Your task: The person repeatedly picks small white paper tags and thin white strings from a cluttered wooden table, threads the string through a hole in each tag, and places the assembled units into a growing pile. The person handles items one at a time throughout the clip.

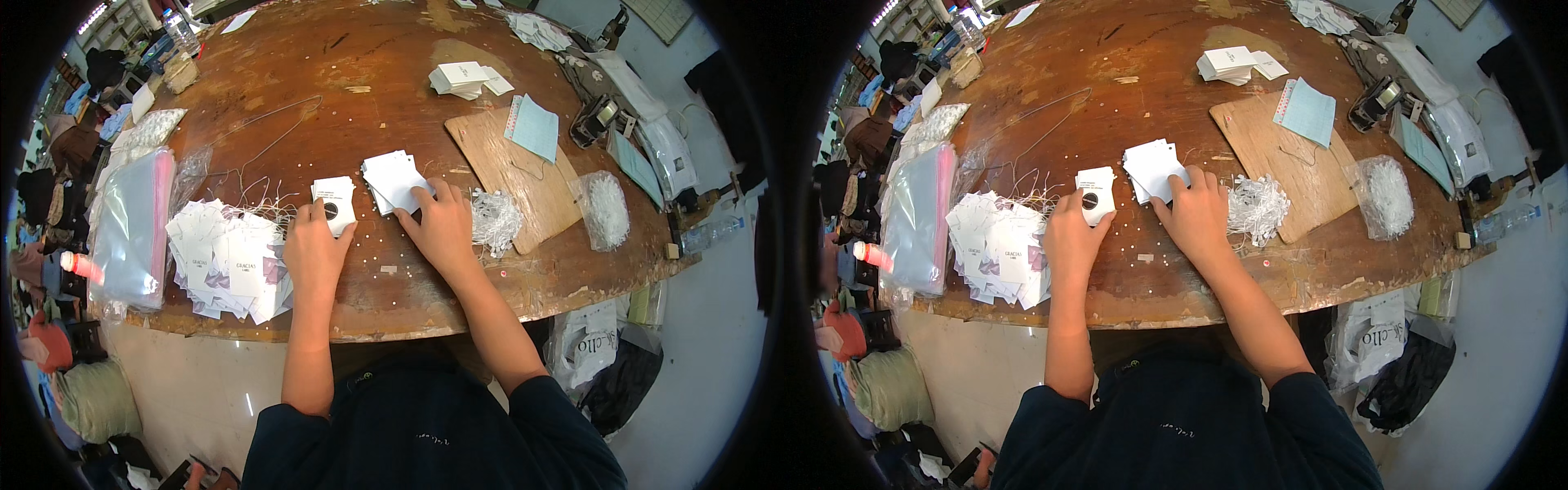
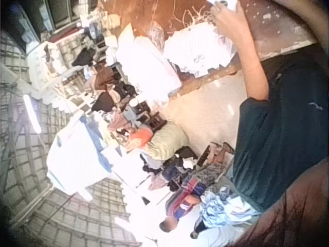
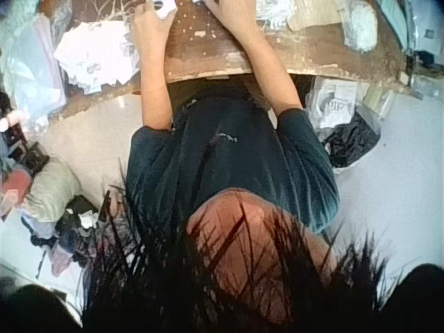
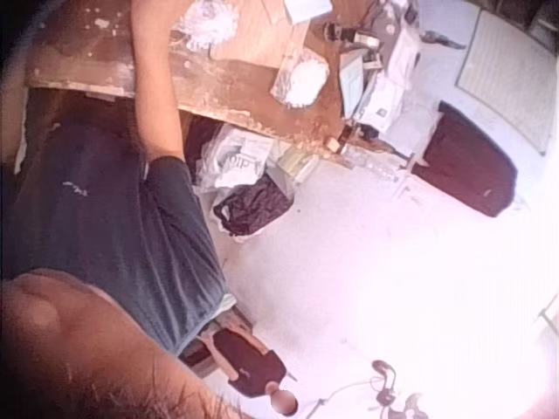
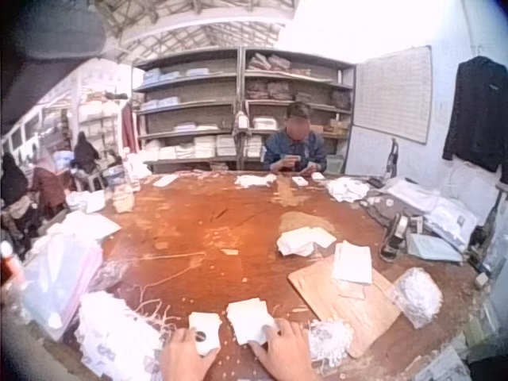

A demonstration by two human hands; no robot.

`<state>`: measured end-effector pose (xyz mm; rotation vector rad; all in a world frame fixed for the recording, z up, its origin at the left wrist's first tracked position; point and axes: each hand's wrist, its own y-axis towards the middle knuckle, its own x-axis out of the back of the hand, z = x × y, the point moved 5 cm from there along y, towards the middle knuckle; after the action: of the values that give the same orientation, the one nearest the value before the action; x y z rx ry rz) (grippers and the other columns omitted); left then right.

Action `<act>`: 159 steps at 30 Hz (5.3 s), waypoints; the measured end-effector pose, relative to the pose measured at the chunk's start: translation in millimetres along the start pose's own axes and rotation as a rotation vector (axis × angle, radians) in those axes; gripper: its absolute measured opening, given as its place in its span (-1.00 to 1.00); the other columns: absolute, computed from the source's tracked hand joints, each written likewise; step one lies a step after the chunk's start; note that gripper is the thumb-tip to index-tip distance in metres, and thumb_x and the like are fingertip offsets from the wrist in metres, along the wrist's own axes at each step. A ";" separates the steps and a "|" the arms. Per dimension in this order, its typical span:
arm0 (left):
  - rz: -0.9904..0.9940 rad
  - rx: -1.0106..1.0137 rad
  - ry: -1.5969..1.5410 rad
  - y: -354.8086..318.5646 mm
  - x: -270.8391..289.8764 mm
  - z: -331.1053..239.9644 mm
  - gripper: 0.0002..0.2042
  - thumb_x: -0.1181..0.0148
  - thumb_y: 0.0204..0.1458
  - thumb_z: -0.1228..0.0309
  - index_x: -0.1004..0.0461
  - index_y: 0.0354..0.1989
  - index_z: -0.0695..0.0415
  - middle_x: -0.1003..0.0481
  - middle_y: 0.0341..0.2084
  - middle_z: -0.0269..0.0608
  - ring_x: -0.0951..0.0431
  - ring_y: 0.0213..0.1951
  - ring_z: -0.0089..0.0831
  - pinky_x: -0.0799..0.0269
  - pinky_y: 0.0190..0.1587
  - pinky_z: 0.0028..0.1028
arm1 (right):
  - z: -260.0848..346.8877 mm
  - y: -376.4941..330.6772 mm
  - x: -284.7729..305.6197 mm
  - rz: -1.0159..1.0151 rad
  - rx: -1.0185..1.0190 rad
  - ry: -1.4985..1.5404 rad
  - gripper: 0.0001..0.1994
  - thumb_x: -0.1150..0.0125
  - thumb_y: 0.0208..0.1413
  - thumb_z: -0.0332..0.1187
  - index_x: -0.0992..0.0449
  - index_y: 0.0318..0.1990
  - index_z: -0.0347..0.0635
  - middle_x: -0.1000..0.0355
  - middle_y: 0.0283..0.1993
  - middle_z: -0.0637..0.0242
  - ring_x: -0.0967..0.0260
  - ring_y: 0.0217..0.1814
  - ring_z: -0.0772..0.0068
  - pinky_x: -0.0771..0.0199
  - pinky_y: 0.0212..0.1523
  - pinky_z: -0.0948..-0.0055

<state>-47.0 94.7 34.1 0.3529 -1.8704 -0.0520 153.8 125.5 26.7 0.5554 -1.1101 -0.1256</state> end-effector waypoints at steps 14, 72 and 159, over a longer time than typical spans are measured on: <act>-0.205 -0.042 -0.167 2.5 6.0 3.1 -0.47 -0.43 -0.03 0.32 -0.51 0.15 0.20 -0.59 -0.08 -0.07 -0.61 -0.08 -0.18 -0.56 -0.06 -0.27 | 2.6 -1.6 2.9 -0.001 -0.038 0.043 -0.67 -0.45 -0.01 -0.17 -0.66 -0.16 -0.18 -0.47 0.07 0.03 -0.40 0.13 0.00 -0.38 0.04 0.08; 0.115 0.206 -1.790 -14.5 -23.9 -16.9 -0.58 -0.13 0.33 0.30 -0.34 0.26 0.26 -0.51 0.02 -0.17 -0.56 -0.01 -0.52 -0.57 -0.06 -0.50 | 54.6 -33.7 22.0 -0.089 0.244 0.266 -0.41 -0.52 -0.12 -0.29 -0.56 0.17 -0.05 -0.32 0.18 -0.02 -0.30 0.17 -0.03 -0.28 0.14 0.08; 1.029 0.026 -1.498 -49.0 -77.5 -130.7 -0.57 -0.15 0.27 0.42 -0.33 0.29 0.27 -0.46 0.18 -0.16 -0.50 0.08 -0.50 -0.45 0.13 -0.42 | -173.6 -7.6 150.8 -0.777 -0.432 1.058 -0.80 -0.21 0.30 -0.48 -0.54 0.04 -0.23 -0.33 -0.42 0.53 -0.14 -0.52 0.74 -0.07 -0.55 0.68</act>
<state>107.5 87.0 -5.1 -0.9522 -3.2749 0.5461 375.2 126.5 89.3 0.5234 0.2068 -0.6451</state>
